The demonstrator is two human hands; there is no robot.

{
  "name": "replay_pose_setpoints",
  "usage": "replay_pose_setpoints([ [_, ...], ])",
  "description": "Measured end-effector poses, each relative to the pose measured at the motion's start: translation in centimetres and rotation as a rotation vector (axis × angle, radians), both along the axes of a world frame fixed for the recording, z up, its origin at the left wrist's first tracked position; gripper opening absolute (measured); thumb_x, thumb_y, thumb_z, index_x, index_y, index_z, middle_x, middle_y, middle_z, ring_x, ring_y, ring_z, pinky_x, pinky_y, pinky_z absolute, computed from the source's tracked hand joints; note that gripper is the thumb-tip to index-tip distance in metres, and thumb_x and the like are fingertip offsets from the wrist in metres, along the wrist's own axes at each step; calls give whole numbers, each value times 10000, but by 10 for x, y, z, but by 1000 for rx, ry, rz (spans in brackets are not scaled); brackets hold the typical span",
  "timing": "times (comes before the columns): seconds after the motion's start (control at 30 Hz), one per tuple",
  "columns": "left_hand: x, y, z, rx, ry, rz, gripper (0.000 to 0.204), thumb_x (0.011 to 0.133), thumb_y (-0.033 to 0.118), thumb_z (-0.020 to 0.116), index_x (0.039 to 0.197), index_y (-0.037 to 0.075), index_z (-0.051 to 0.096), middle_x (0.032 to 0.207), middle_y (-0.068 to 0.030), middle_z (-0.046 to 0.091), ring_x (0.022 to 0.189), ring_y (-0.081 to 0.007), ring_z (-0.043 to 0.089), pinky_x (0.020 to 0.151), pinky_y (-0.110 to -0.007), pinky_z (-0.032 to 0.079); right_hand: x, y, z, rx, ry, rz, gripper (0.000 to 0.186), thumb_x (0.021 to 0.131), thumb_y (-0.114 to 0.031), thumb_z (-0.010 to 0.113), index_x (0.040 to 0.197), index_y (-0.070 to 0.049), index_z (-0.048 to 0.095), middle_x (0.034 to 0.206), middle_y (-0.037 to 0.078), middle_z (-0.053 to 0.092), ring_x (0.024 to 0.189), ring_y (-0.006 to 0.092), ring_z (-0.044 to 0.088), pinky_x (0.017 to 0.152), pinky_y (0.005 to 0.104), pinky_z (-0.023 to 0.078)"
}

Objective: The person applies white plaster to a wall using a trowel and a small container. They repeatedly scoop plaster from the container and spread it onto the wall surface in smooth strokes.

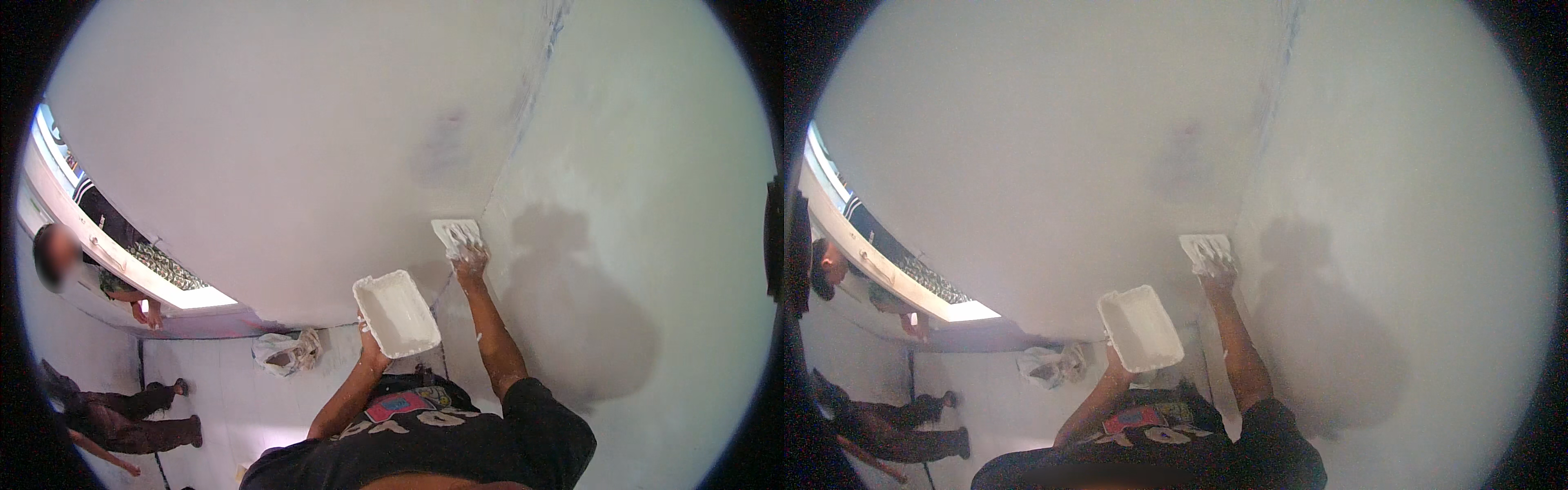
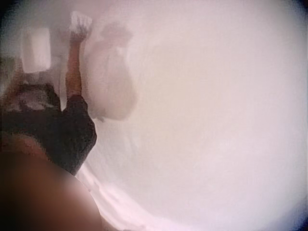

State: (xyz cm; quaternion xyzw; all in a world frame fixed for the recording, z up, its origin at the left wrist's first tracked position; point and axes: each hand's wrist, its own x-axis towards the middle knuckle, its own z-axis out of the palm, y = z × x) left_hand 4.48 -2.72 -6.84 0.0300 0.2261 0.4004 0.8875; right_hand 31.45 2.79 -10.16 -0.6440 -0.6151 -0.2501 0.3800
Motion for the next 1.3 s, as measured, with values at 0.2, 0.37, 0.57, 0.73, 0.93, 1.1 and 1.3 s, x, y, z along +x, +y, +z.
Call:
replay_pose_setpoints([
  [0.2, 5, 1, -1, 12, -30, -49, 552, 814, 530, 352, 1187, 127, 407, 1121, -87, 494, 1000, -283, 492, 864, -460, 392, 75, 26, 75, 510, -279, -112, 417, 840, -258, 435, 1163, 4, 405, 1197, 195, 406, 1136, 350, 342, 960, 499, 187],
  [0.37, 7, 6, 1, 34, -41, -38, 555, 813, 531, 352, 1190, 127, 404, 1125, -87, 491, 1003, -284, 490, 865, -460, 391, 81, 61, 269, 70, -80, -241, 435, 794, -195, 510, 1181, -37, 389, 1217, 152, 397, 1138, 315, 348, 924, 493, 232],
  [0.57, 11, 5, 1, 63, -25, -46, 558, 813, 532, 353, 1193, 127, 401, 1130, -88, 489, 1008, -284, 488, 866, -461, 390, 109, 126, 118, 370, -251, -150, 477, 793, -245, 515, 1209, -71, 356, 1295, 168, 286, 1206, 349, 235, 957, 491, 200],
  [0.73, 11, 5, 3, 73, -24, -21, 562, 813, 534, 352, 1198, 127, 396, 1140, -90, 483, 1017, -286, 482, 870, -462, 388, 27, 54, -77, -55, 217, -43, 472, 744, -264, 559, 1150, -55, 442, 1162, 156, 456, 1084, 342, 402, 907, 508, 272],
  [0.93, 4, 7, -3, -21, -59, -12, 586, 807, 548, 349, 1214, 127, 378, 1164, -96, 465, 1030, -296, 475, 879, -462, 384, 1, -8, -61, -308, 514, 91, 488, 739, -287, 563, 1175, -113, 426, 1209, 90, 427, 1124, 261, 368, 957, 459, 210],
  [1.1, 7, 6, 3, 48, -68, -10, 616, 794, 567, 352, 1228, 130, 363, 1169, -97, 459, 1025, -297, 481, 877, -461, 389, 45, 36, 2, 202, 421, 124, 415, 772, -209, 562, 1140, -66, 436, 1211, 119, 407, 1118, 288, 359, 947, 442, 209],
  [1.3, -3, -7, 24, 51, -24, 21, 637, 785, 581, 349, 1238, 133, 351, 1173, -98, 455, 1025, -295, 483, 872, -462, 394, 49, 58, 94, 205, -187, -149, 476, 752, -294, 599, 1127, -59, 424, 1154, 103, 453, 1087, 250, 398, 875, 442, 312],
])
